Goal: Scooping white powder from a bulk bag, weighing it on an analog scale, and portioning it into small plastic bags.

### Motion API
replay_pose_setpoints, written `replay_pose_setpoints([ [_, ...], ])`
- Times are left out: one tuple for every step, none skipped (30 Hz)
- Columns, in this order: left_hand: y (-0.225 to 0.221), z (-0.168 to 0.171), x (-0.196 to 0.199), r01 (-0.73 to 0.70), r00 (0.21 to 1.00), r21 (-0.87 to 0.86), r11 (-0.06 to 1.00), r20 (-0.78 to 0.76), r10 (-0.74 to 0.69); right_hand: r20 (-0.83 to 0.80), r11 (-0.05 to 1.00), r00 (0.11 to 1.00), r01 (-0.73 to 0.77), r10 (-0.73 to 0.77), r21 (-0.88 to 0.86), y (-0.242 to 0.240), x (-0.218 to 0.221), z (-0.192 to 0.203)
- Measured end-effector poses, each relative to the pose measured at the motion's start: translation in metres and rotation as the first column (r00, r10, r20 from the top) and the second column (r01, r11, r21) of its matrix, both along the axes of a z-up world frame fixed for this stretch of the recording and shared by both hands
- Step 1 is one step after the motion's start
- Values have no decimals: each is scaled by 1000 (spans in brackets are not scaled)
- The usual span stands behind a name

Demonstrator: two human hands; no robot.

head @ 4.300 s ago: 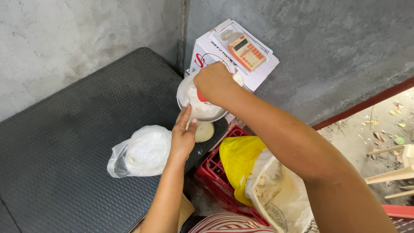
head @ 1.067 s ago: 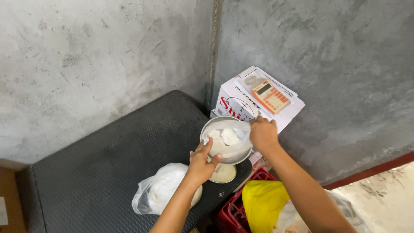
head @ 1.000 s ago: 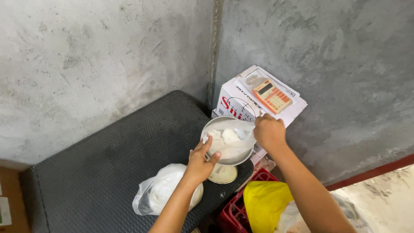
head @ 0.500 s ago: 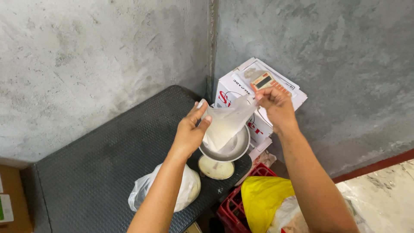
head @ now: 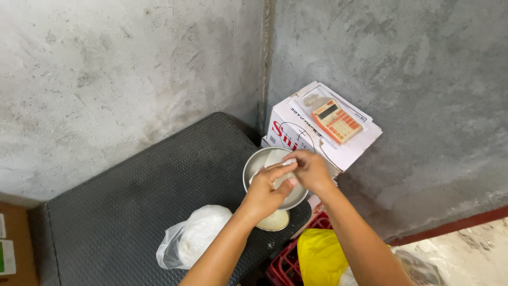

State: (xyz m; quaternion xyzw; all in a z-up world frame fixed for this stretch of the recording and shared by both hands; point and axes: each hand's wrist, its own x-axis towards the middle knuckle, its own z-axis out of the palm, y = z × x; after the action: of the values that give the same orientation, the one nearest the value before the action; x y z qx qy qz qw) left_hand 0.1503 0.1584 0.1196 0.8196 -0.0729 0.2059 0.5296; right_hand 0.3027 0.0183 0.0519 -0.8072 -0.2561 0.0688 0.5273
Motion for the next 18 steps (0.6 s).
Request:
replay_pose_setpoints([
  [5,-1,0,-6,1000,0,1000,2,6,2,1000,1000,-6,6,0,-3,4,9],
  [8,-2,1,-38,999,-82,996,14,39,-3,982,1000,25,-25,186,-8,6,18],
  [12,-4,1,-69,997,-164,984,23,74,-13,930,998,55,-53,365,-13,10,27],
  [16,-2,0,-69,997,-165,984,21,73,-16,930,998,56,-53,363,-18,11,31],
  [19,-1,-2,-122,991,-204,971,27,131,-55,880,996,87,-70,467,-23,12,34],
  [23,1,-3,-174,982,-243,954,33,188,-93,817,992,120,-81,564,-28,13,39],
  [22,2,-3,-175,982,-244,954,32,188,-95,817,992,120,-81,563,-25,8,39],
  [21,3,-1,-186,978,-216,959,54,202,-136,836,991,89,-17,542,-23,4,41],
  [20,5,0,-197,974,-188,962,77,215,-178,851,983,56,45,522,-21,1,43],
  [16,6,3,-198,973,-190,962,78,216,-177,852,983,54,46,520,-10,-13,49],
  [13,7,5,-177,975,-108,978,115,189,-194,865,968,-45,162,499,0,-26,56],
  [9,8,8,-157,976,-22,987,150,158,-215,865,937,-144,275,480,10,-39,62],
  [9,7,8,-157,976,-22,987,151,158,-214,865,937,-144,275,480,13,-32,47],
  [9,5,8,-144,972,33,989,192,135,-191,872,939,-174,287,457,17,-25,32],
  [10,4,9,-133,967,88,987,232,109,-168,878,939,-203,300,433,20,-19,16],
  [15,0,10,-129,967,89,988,231,105,-168,878,940,-200,297,435,19,-16,18],
  [20,-4,11,-167,959,52,985,242,150,-183,896,955,-139,234,422,18,-13,19],
  [25,-7,13,-204,947,13,979,254,194,-196,910,966,-78,171,407,18,-9,21],
])
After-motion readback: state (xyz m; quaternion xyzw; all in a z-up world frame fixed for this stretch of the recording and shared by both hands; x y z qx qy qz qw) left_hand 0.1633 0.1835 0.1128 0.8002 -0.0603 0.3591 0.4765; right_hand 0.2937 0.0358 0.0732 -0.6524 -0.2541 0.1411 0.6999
